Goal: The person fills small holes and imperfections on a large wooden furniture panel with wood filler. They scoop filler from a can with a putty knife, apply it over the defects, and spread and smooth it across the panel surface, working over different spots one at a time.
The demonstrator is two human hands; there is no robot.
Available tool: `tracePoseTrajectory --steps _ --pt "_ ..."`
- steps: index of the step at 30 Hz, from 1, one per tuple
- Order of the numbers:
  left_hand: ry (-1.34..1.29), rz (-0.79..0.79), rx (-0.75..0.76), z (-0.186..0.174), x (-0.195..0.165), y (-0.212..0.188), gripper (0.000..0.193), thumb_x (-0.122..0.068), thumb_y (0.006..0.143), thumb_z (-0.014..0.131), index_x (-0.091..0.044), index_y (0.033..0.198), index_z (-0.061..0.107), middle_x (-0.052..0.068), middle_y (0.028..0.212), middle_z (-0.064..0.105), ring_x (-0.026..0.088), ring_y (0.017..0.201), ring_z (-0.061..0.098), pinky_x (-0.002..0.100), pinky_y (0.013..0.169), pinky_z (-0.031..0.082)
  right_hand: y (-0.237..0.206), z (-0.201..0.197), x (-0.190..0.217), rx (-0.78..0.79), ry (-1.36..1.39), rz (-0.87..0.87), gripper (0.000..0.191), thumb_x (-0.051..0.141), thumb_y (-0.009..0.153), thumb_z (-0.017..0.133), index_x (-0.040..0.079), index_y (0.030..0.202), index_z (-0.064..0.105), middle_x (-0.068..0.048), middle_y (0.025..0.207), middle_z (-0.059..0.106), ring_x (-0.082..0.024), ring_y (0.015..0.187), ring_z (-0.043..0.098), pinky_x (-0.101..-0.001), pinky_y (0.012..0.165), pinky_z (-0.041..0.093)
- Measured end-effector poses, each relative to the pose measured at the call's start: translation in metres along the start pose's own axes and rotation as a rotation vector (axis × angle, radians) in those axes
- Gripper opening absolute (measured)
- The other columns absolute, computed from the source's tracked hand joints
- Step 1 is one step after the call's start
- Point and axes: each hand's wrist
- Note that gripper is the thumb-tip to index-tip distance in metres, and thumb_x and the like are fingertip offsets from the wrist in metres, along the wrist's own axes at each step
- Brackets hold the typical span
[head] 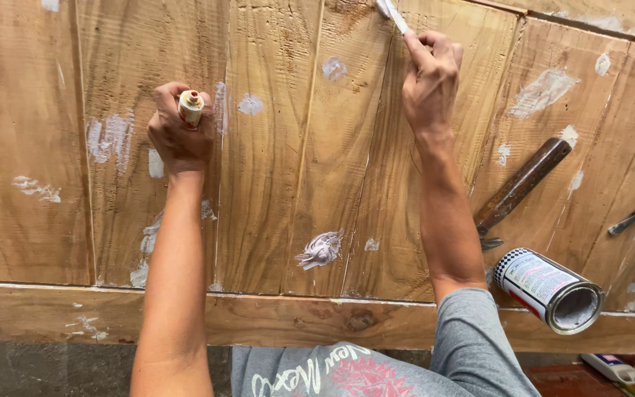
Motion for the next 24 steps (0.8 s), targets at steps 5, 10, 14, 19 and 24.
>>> tracePoseTrajectory --steps 5,10,14,19,24 --pt "-0.013 -0.03 0.017 -0.001 -0.002 0.0 0.035 -0.037 0.107 0.073 -0.008 0.116 0.055 0.015 0.089 0.071 0.038 0.083 0.074 0.047 0.073 0.057 -0.009 -0.007 0.012 -0.011 0.056 0.04 0.03 -0.003 0.098 0.067 0.004 0.125 0.077 -0.008 0.111 0.07 -0.023 0.096 0.055 -0.0343 0.086 0.05" --pt "-0.02 -0.025 0.006 -0.002 -0.002 0.0 0.034 -0.036 0.107 0.073 -0.007 0.115 0.055 0.015 0.09 0.071 0.037 0.083 0.075 0.046 0.073 0.057 -0.005 0.0 0.005 0.009 0.095 0.061 0.027 -0.001 0.101 0.067 0.007 0.123 0.079 -0.008 0.109 0.07 -0.022 0.096 0.056 -0.0323 0.081 0.052" --pt "-0.021 -0.01 0.004 -0.001 -0.003 0.001 0.033 -0.036 0.108 0.071 -0.008 0.116 0.055 0.015 0.092 0.071 0.037 0.084 0.075 0.046 0.074 0.058 -0.007 0.006 -0.001 0.042 0.089 0.046 0.03 -0.005 0.099 0.065 0.005 0.124 0.078 -0.009 0.109 0.071 -0.023 0.094 0.055 -0.0314 0.08 0.054" --pt "-0.004 -0.033 0.015 -0.001 -0.005 0.0 0.035 -0.037 0.108 0.072 -0.008 0.115 0.055 0.014 0.088 0.071 0.036 0.083 0.075 0.045 0.072 0.057 -0.007 0.003 -0.005 0.027 0.098 0.054 0.028 -0.003 0.102 0.064 0.007 0.123 0.079 -0.006 0.111 0.071 -0.021 0.098 0.057 -0.0321 0.082 0.053" --pt "0.0 -0.015 0.008 -0.001 -0.004 0.001 0.033 -0.035 0.108 0.072 -0.008 0.115 0.055 0.015 0.089 0.071 0.036 0.083 0.075 0.045 0.073 0.058 0.002 0.0 -0.007 0.03 0.086 0.029 0.034 -0.005 0.099 0.063 0.008 0.126 0.079 -0.007 0.112 0.07 -0.023 0.1 0.056 -0.0334 0.088 0.053"
Point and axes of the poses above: each hand's wrist, its own y-axis towards the middle knuckle, its own z-axis out of the palm, x = y × z
